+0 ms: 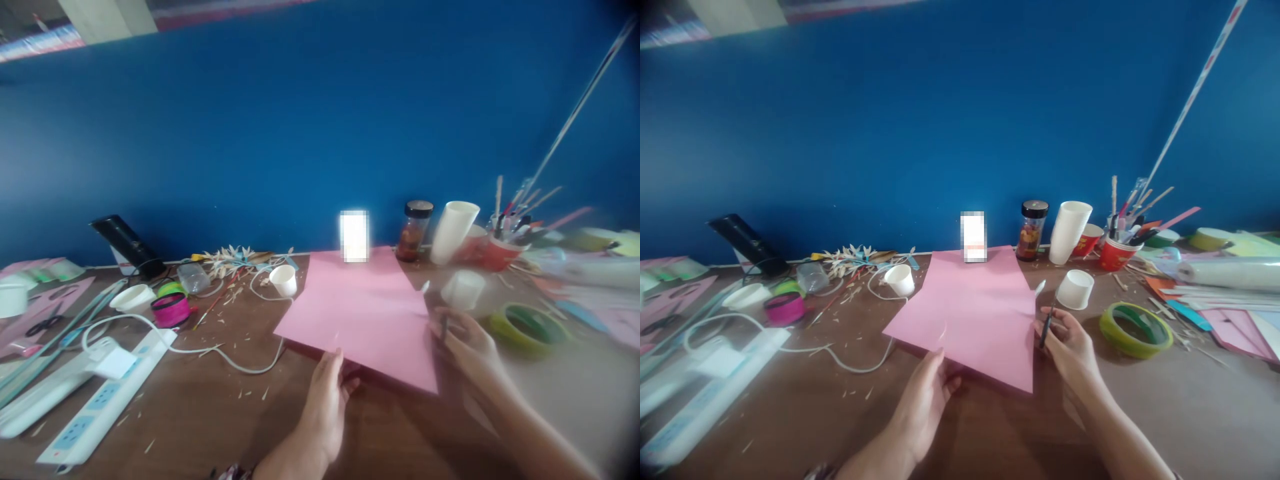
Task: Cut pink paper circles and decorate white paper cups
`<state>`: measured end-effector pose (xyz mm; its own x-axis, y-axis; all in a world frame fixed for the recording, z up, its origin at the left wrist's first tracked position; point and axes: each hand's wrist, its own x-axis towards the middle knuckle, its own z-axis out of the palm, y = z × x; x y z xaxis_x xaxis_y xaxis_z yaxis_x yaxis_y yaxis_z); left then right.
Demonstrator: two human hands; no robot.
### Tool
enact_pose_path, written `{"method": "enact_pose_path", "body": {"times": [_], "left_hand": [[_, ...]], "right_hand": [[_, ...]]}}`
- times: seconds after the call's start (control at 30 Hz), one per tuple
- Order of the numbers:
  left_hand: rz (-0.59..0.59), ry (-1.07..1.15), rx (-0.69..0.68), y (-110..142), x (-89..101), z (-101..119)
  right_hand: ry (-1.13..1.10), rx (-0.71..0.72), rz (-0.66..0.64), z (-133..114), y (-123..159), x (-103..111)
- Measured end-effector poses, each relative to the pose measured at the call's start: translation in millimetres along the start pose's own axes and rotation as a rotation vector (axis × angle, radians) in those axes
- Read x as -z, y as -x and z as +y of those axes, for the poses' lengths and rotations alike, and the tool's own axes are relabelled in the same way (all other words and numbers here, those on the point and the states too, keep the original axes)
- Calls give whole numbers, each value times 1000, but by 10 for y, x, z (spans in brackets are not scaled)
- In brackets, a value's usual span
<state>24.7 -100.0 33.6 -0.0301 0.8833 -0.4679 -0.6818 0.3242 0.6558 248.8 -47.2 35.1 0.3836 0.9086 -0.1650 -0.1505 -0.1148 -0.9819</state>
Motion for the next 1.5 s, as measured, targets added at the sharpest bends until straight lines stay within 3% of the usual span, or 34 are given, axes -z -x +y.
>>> {"method": "enact_pose_path", "body": {"times": [0.2,0.4,0.67,0.9,1.1,1.4,1.5], "left_hand": [[-143,14,122,80,-109,-58],[-147,-20,251,-65,-222,-45],[-21,-130,192,-131,-324,-62],[-194,42,213,-175,-301,-22],[-132,69,249,-288,-297,-9],[-77,-258,123,-224,-199,-34],[-117,-305,110,-237,-157,-20]], "right_hand": [[102,41,-35,22,35,-76],[130,50,-24,9,45,-72],[185,49,-15,-57,70,-102],[178,64,-51,15,22,-73],[156,40,-69,-37,55,-107],[147,8,-18,-66,33,-125],[157,15,-19,-66,23,-128]]}}
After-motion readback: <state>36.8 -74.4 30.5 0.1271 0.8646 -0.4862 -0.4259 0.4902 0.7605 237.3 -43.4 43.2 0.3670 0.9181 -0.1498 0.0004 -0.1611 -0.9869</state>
